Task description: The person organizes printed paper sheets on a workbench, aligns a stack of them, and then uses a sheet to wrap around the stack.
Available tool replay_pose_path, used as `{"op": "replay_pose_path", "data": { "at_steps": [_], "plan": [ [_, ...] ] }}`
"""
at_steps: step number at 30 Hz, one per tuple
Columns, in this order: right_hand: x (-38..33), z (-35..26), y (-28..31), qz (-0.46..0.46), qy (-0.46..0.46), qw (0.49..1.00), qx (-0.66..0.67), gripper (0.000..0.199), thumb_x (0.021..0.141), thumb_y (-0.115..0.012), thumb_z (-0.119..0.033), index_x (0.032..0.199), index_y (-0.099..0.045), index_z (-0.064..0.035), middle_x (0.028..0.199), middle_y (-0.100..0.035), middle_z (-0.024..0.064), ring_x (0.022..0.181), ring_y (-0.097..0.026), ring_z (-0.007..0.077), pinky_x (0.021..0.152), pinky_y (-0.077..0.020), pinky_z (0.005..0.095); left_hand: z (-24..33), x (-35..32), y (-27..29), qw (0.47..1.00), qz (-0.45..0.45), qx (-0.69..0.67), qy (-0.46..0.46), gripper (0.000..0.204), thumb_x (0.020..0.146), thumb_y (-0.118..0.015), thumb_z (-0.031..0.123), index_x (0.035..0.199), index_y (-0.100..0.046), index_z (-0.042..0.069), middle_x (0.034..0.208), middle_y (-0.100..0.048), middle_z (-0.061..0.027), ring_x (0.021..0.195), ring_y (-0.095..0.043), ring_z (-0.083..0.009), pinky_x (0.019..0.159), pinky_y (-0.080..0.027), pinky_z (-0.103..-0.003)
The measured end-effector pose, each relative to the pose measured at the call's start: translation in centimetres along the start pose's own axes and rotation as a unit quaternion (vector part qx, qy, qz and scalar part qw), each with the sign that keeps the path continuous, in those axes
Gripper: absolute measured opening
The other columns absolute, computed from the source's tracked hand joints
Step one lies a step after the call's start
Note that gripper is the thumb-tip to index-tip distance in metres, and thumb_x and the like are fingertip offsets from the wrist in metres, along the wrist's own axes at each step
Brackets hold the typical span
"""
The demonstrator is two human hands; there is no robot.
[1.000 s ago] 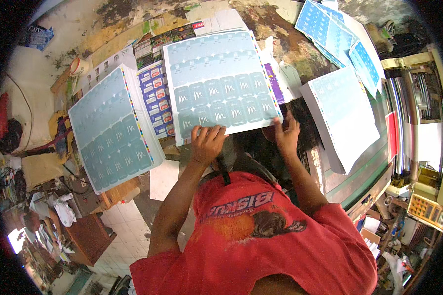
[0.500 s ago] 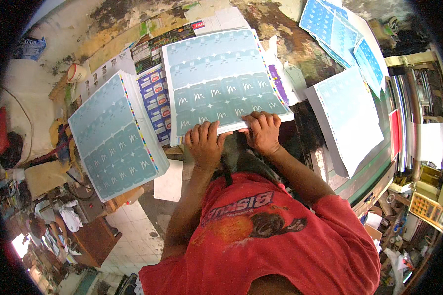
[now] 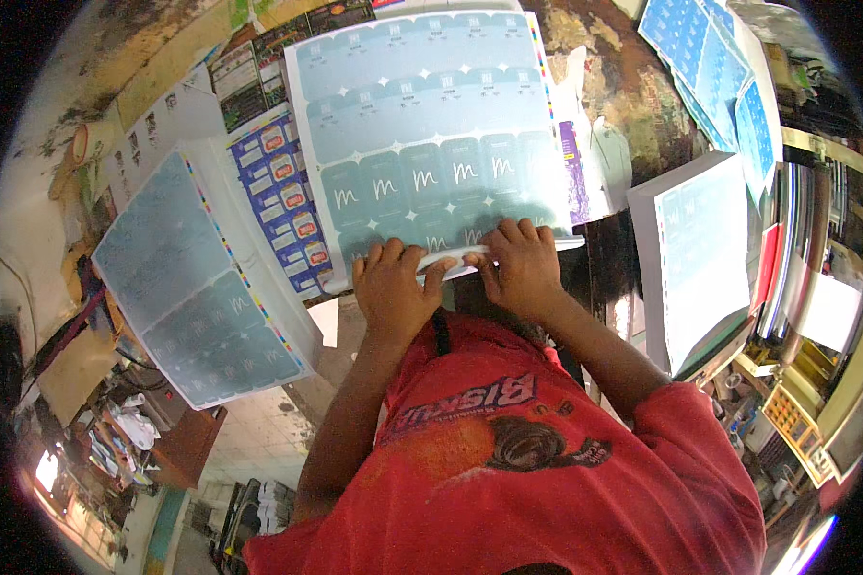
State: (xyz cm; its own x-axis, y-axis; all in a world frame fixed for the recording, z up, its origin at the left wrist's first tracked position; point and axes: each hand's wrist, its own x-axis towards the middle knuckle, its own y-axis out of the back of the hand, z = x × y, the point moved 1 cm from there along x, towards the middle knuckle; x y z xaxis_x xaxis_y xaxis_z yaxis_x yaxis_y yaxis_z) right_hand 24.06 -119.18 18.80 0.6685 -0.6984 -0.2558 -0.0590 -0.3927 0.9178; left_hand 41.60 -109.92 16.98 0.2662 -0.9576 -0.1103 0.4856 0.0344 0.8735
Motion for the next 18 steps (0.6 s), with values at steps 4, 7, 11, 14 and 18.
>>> {"op": "replay_pose_path", "data": {
  "at_steps": [4,7,11,14,18],
  "plan": [
    [1.9,0.5,0.0,-0.035,0.002,0.999,0.008,0.029,0.088,-0.063,-0.036,0.088,-0.064,-0.0069,0.091,-0.057,0.0116,0.087,-0.055,0.0317,0.075,-0.039,0.0457,-0.7,1.7,-0.3,0.998,-0.048,-0.02,0.023,0.038,0.08,-0.068,0.047,0.082,-0.072,0.01,0.086,-0.062,-0.0078,0.088,-0.058,-0.0288,0.076,-0.037,-0.045],
    [2.3,0.8,0.4,-0.035,0.005,0.999,0.014,0.031,0.089,-0.061,-0.038,0.092,-0.064,-0.0075,0.092,-0.058,0.0116,0.089,-0.056,0.0323,0.075,-0.039,0.0463,-0.4,2.4,0.3,0.997,-0.071,-0.009,0.033,0.04,0.081,-0.067,0.048,0.086,-0.073,0.009,0.09,-0.064,-0.0085,0.091,-0.058,-0.0293,0.079,-0.037,-0.045],
    [-1.7,0.3,-1.2,0.071,0.03,0.996,-0.042,0.032,0.086,-0.064,-0.038,0.101,-0.063,-0.0102,0.101,-0.06,0.0096,0.096,-0.055,0.0314,0.084,-0.0381,0.0475,0.2,-1.7,-0.5,0.998,0.016,0.05,-0.023,0.041,0.082,-0.066,0.048,0.096,-0.072,0.01,0.099,-0.063,-0.0091,0.096,-0.056,-0.0295,0.083,-0.038,-0.046],
    [-5.5,1.1,-5.8,0.142,0.051,0.988,-0.03,0.044,0.088,-0.064,-0.044,0.119,-0.058,-0.0133,0.117,-0.057,0.0083,0.11,-0.051,0.0305,0.097,-0.0325,0.0514,-1.0,-5.8,-4.2,0.989,0.108,0.063,-0.073,0.048,0.081,-0.067,0.051,0.108,-0.067,0.011,0.107,-0.061,-0.0083,0.101,-0.054,-0.0292,0.087,-0.038,-0.046],
    [-8.8,3.0,-7.0,0.131,0.001,0.99,-0.06,0.073,0.083,-0.068,-0.054,0.139,-0.045,-0.0146,0.141,-0.043,0.0128,0.133,-0.037,0.0318,0.11,-0.0197,0.0568,-2.0,-9.4,-4.1,0.993,0.114,0.024,-0.028,0.067,0.077,-0.074,0.044,0.13,-0.054,0.007,0.12,-0.053,-0.014,0.114,-0.049,-0.0365,0.099,-0.037,-0.051]
  ]
}}
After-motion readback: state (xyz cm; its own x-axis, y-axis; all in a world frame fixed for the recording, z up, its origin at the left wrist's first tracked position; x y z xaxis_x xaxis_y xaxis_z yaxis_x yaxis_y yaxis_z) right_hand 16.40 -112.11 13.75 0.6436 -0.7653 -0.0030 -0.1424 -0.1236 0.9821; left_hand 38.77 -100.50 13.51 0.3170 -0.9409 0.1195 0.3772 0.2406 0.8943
